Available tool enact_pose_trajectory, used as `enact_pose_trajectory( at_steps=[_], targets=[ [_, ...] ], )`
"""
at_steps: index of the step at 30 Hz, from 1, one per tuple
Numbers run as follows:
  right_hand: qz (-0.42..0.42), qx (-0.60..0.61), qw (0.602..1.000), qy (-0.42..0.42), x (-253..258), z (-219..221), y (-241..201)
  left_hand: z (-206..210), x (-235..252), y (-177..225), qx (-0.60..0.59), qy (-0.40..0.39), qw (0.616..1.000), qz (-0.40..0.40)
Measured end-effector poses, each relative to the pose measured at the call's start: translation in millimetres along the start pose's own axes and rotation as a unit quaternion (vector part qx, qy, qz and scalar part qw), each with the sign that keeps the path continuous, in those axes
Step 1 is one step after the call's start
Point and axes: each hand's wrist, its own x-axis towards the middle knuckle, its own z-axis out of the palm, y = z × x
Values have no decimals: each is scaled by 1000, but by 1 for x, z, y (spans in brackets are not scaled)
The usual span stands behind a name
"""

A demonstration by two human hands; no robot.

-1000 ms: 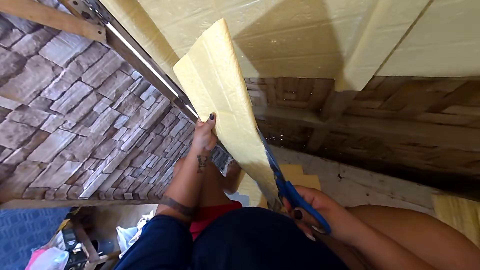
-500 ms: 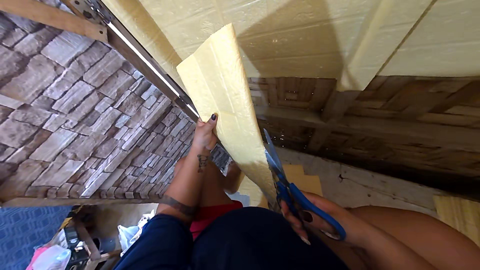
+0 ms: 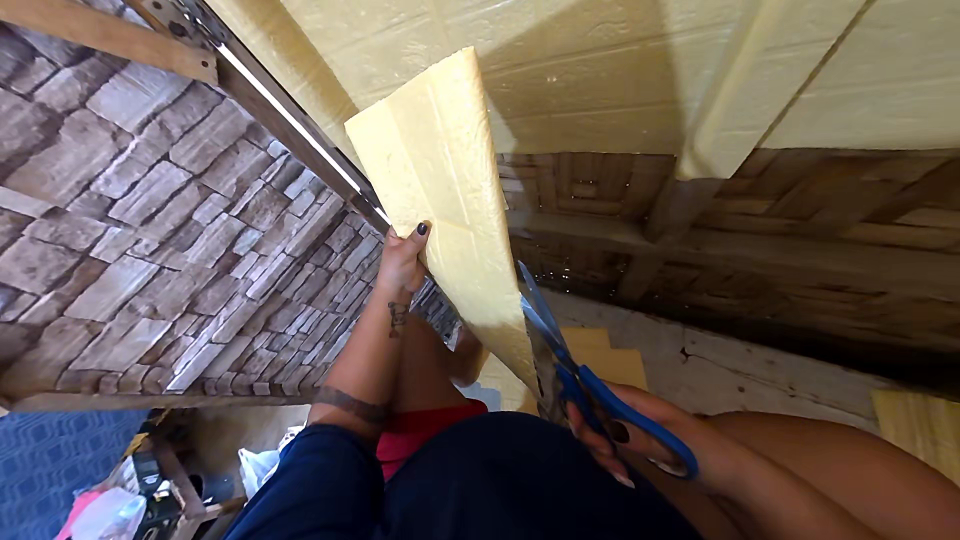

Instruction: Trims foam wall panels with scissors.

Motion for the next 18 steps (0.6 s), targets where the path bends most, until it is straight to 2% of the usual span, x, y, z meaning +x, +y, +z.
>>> enact_pose_trajectory(
  at_steps=[5,9,14,18],
  targets=[
    [27,-31,999,11,-2,0,-4,-2,1,-1,7,5,1000,-1],
    [41,-47,998,20,-1,-1,-6,-5,10,-6,-40,-8,999,16],
    [21,2,998,56,2,3,-4,-2,8,-8,-68,5,998,15],
    [14,22,997,75,4,6,-2,1,-2,-12,-33,22,999,-5]
  ],
)
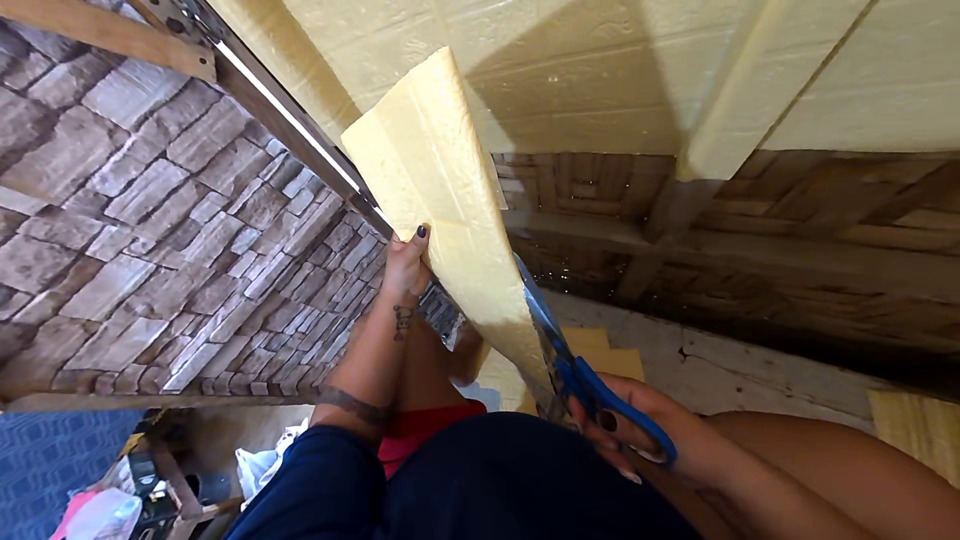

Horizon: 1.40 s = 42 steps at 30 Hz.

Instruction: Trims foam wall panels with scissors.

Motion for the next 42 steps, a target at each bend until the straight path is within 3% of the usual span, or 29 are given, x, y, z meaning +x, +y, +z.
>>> enact_pose_trajectory(
  at_steps=[11,18,24,26,32,42],
  targets=[
    [6,-72,996,57,1,2,-4,3,8,-9,-56,0,998,-7],
    [5,4,1000,-28,-2,-7,-2,-1,9,-8,-50,-7,999,-14],
    [20,-24,992,-119,-3,-13,-1,5,1,-5,-22,-22,999,-20],
    [22,-35,992,-123,-3,-12,-3,7,-5,-2,10,-27,999,-32],
    [31,-48,993,-105,-2,-14,-2,10,4,-7,-37,-12,999,-12],
    [35,-50,993,-97,-2,-14,-4,9,-7,3,30,-14,999,-36]
  ],
)
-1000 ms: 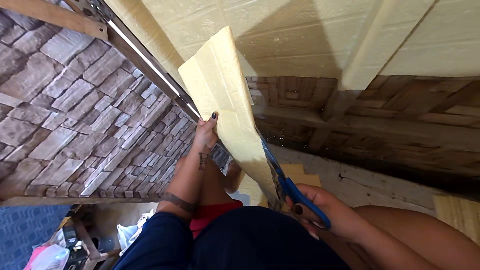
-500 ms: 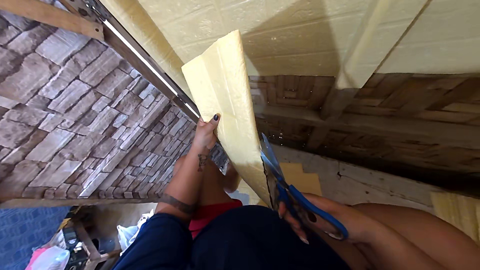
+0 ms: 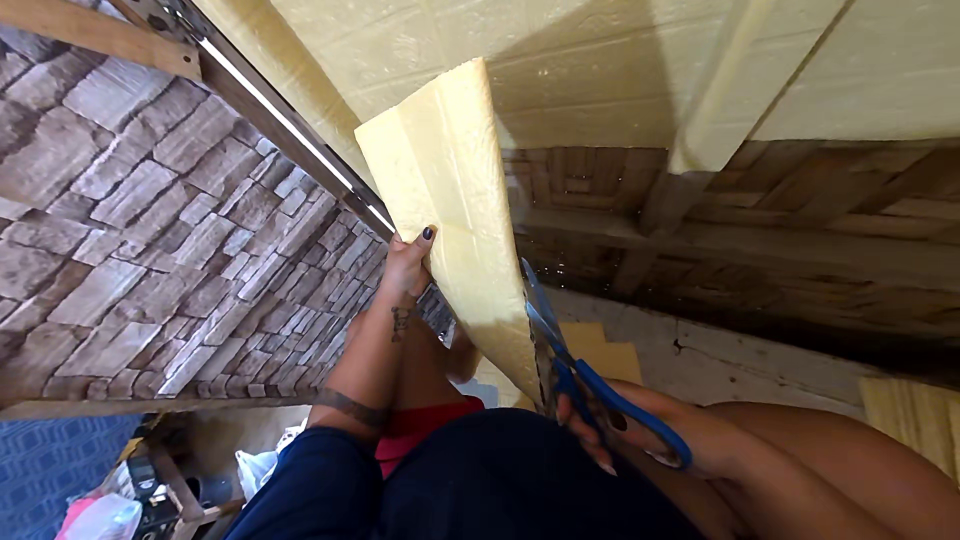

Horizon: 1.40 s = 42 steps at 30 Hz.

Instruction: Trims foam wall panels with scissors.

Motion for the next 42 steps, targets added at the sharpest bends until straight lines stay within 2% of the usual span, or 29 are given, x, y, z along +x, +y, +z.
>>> enact_pose_trajectory(
  at_steps=[4,10,14,17,35,38,42],
  targets=[
    [-8,-16,1000,12,3,0,1,1,8,-7,-27,-16,999,20],
    [-92,7,994,58,7,4,9,3,0,-6,-3,-6,1000,1],
    [-93,32,989,105,8,10,9,5,12,-13,-62,4,998,24],
    [-105,51,984,133,9,14,10,7,3,-10,-15,9,1000,0],
    [-105,-6,973,205,11,18,8,12,4,-11,-23,1,1000,-14],
    [-94,1,977,189,11,17,6,12,3,-11,-22,10,1000,-15],
    [-74,46,991,103,4,8,4,7,3,-10,-4,19,1000,-17]
  ],
)
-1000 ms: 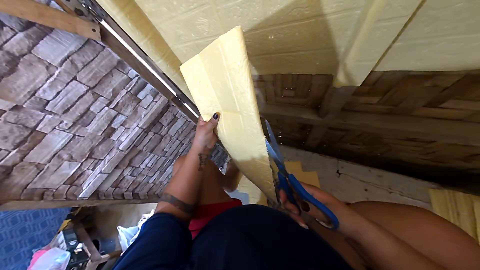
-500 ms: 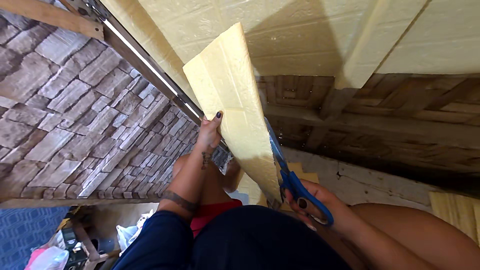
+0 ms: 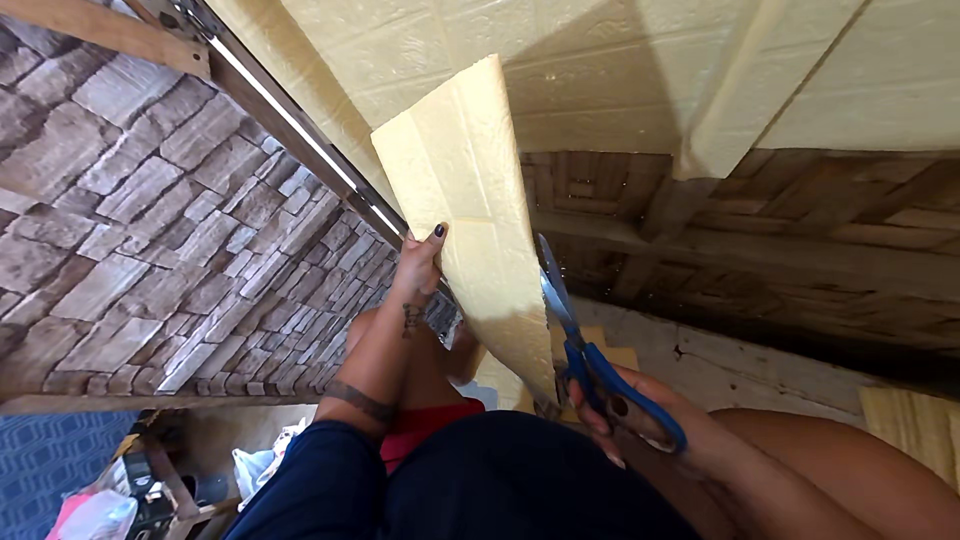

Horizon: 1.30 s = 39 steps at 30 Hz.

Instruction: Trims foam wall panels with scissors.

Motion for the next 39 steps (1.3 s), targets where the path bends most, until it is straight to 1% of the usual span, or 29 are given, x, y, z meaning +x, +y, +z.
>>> enact_pose_trajectory(
  at_steps=[3,7,9,11,13,17,21,25,28,32,39],
  targets=[
    [18,21,999,-39,-2,-5,0,-3,1,0,2,8,1000,-7],
    [44,15,995,-83,-3,-9,1,-2,-1,-1,-2,6,1000,-11],
    [67,-2,993,-99,-2,-11,-1,-2,4,-4,-29,14,999,0],
    [69,-25,992,-106,-1,-10,-2,-4,9,-4,-53,13,998,21],
    [54,-29,993,-98,-2,-10,-2,-2,8,-3,-46,-1,999,22],
    [34,-25,994,-97,-1,-12,-1,6,-7,1,20,-20,999,-17],
    [4,-11,994,-113,2,-15,5,7,-15,2,42,-41,998,-39],
    [13,-25,995,-93,1,-14,1,4,-13,0,35,-52,998,-25],
    [20,-19,995,-96,1,-16,2,2,-12,3,41,-59,997,-7],
    [1,-11,996,-93,3,-15,4,7,-12,4,45,-71,996,-9],
    [-48,37,997,-45,7,-6,11,11,-10,-2,21,-54,998,-15]
  ],
)
